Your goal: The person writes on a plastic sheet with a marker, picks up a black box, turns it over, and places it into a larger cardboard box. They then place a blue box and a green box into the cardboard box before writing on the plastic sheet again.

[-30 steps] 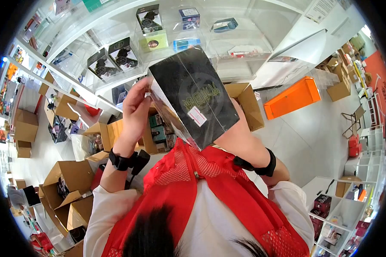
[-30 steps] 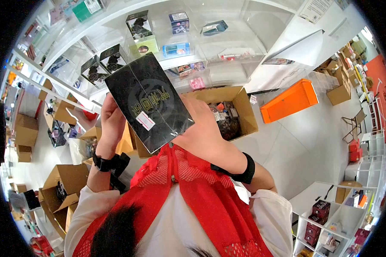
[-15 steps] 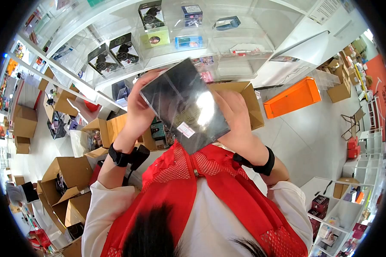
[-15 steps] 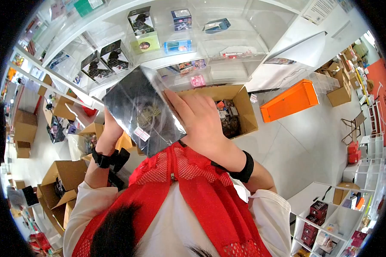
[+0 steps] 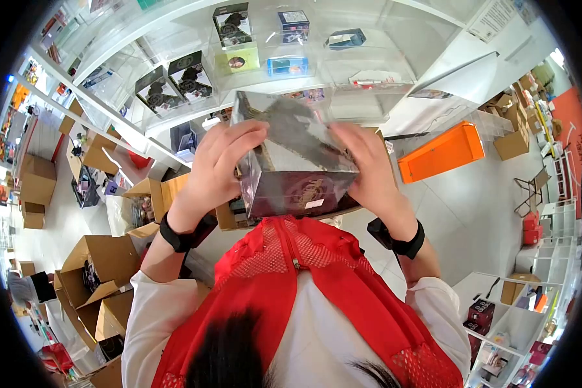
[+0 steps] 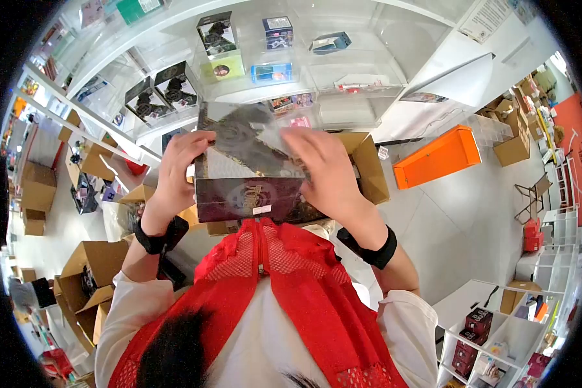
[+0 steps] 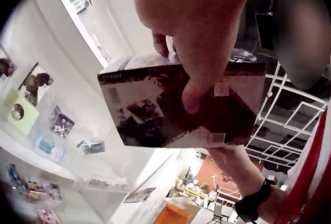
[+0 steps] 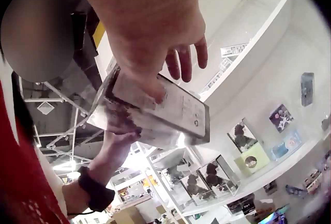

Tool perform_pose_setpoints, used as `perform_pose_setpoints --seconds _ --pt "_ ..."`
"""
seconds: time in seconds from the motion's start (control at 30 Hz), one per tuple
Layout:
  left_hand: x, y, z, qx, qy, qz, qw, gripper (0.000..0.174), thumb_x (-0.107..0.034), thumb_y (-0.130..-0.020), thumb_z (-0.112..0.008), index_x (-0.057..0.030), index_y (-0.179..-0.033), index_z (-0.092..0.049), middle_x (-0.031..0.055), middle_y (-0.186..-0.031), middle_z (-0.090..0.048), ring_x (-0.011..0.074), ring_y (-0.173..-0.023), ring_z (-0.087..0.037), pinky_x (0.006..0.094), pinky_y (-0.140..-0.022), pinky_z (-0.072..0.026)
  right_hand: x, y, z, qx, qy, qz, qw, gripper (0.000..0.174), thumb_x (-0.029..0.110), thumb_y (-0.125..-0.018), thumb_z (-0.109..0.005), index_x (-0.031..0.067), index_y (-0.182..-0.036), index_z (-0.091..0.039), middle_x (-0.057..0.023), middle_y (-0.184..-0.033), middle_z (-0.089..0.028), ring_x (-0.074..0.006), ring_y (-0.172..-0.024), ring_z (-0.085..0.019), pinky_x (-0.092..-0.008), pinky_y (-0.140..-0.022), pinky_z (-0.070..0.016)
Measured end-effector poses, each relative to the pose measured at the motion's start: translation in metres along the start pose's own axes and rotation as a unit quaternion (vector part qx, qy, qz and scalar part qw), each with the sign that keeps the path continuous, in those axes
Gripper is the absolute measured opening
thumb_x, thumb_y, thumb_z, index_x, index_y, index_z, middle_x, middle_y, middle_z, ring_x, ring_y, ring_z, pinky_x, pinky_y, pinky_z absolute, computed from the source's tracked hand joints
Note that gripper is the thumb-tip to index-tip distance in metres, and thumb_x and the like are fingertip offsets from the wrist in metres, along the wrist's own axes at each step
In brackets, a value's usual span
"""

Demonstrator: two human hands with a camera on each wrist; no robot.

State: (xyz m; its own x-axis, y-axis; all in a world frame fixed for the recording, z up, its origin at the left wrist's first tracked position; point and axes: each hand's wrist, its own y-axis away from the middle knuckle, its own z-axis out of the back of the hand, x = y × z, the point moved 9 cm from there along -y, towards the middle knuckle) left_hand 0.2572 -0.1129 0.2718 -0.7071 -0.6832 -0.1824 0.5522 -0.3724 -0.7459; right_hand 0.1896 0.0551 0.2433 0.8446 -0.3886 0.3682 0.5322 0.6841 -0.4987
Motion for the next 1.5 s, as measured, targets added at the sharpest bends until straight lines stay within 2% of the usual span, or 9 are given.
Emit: perform_pose_setpoints --seconds 0.2,0.43,0.67,0.77,0.9,1.0,1.2,1.37,1.5 --pt "-0.004 0.001 0.010 -0.088 -0.014 0.001 0.996 0.067 0.002 -0.051 -0.069 -0.0053 -0.112 -0.043 0.0151 -0.112 -0.056 0.0272 -0.078 -0.053 0.0340 -0.066 -0.0410 -0.002 0.006 -0.011 -0.065 -0.185 0.033 0.980 0.084 0.000 -0.060 -0.067 0.0081 -0.134 -0.028 -0.0195 -0.133 -0.034 -0.0379 -0.121 -0.036 -0.0430 -0.099 -0.0312" --pt "-0.004 -0.004 -0.002 -0.049 -0.014 0.011 0.999 0.076 0.000 -0.052 -0.072 -0.0055 -0.121 -0.041 0.0165 -0.113 -0.055 0.0324 -0.090 -0.055 0.0356 -0.072 -0.0466 -0.009 -0.009 -0.007 -0.100 -0.308 0.044 0.945 0.085 0.013 -0.063 -0.076 0.0019 -0.132 -0.028 -0.0168 -0.136 -0.033 -0.0300 -0.127 -0.033 -0.0384 -0.104 -0.0272" --pt "0.002 -0.017 -0.021 0.060 0.039 0.068 0.995 0.093 -0.020 -0.047 -0.082 -0.0042 -0.128 -0.039 0.0135 -0.121 -0.052 0.0305 -0.097 -0.056 0.0363 -0.078 -0.0484 -0.052 -0.006 -0.044 -0.050 -0.607 -0.105 0.786 0.086 0.016 -0.061 -0.079 0.0015 -0.132 -0.032 -0.0106 -0.133 -0.039 -0.0217 -0.124 -0.037 -0.0353 -0.102 -0.0299" --pt "0.001 -0.013 -0.023 0.090 0.016 0.024 0.996 0.092 -0.019 -0.046 -0.081 -0.0065 -0.128 -0.040 0.0118 -0.122 -0.051 0.0301 -0.096 -0.056 0.0367 -0.077 -0.0479 -0.045 -0.009 -0.019 -0.029 -0.544 -0.040 0.837 0.080 0.011 -0.060 -0.078 0.0040 -0.128 -0.038 -0.0111 -0.131 -0.042 -0.0248 -0.125 -0.037 -0.0362 -0.103 -0.0291" --pt "0.020 0.000 -0.032 0.157 -0.031 0.034 0.986 0.095 -0.007 -0.041 -0.077 -0.0077 -0.127 -0.040 0.0068 -0.128 -0.047 0.0296 -0.099 -0.053 0.0387 -0.082 -0.0450 0.002 -0.007 0.002 0.023 -0.156 0.123 0.980 0.061 -0.006 -0.057 -0.064 0.0124 -0.114 -0.052 -0.0093 -0.128 -0.044 -0.0367 -0.124 -0.035 -0.0412 -0.101 -0.0331" --pt "0.033 0.002 -0.036 0.179 -0.042 0.062 0.981 0.095 -0.004 -0.043 -0.077 -0.0082 -0.129 -0.038 0.0078 -0.129 -0.045 0.0297 -0.100 -0.053 0.0380 -0.084 -0.0447 0.033 0.006 0.000 0.038 -0.105 0.192 0.975 0.068 -0.014 -0.052 -0.056 0.0110 -0.115 -0.052 -0.0069 -0.131 -0.043 -0.0392 -0.125 -0.035 -0.0427 -0.096 -0.0386" --pt "0.039 -0.020 -0.038 0.219 -0.087 0.010 0.972 0.108 -0.017 -0.036 -0.081 -0.0103 -0.133 -0.033 0.0077 -0.141 -0.031 0.0289 -0.129 -0.029 0.0459 -0.105 -0.0260 0.021 -0.003 -0.002 0.072 -0.227 0.156 0.959 0.066 -0.014 -0.055 -0.058 0.0090 -0.117 -0.051 -0.0068 -0.132 -0.042 -0.0399 -0.126 -0.033 -0.0445 -0.098 -0.0368" --pt "0.029 -0.020 -0.063 0.307 -0.031 -0.063 0.949 0.120 -0.026 -0.031 -0.083 -0.0098 -0.136 -0.026 0.0087 -0.143 -0.028 0.0326 -0.133 -0.022 0.0500 -0.108 -0.0170 -0.008 -0.016 -0.007 0.155 -0.319 0.074 0.932 0.067 0.005 -0.060 -0.071 0.0057 -0.123 -0.046 -0.0125 -0.132 -0.041 -0.0268 -0.123 -0.039 -0.0340 -0.100 -0.0313" --pt "0.018 -0.016 -0.086 0.320 0.055 -0.045 0.945 0.128 -0.034 -0.030 -0.084 -0.0128 -0.139 -0.020 0.0149 -0.140 -0.030 0.0353 -0.133 -0.021 0.0553 -0.108 -0.0110 -0.025 -0.015 -0.015 0.185 -0.515 0.041 0.836 0.068 0.014 -0.068 -0.070 0.0016 -0.128 -0.041 -0.0107 -0.132 -0.042 -0.0222 -0.123 -0.038 -0.0339 -0.103 -0.0273"
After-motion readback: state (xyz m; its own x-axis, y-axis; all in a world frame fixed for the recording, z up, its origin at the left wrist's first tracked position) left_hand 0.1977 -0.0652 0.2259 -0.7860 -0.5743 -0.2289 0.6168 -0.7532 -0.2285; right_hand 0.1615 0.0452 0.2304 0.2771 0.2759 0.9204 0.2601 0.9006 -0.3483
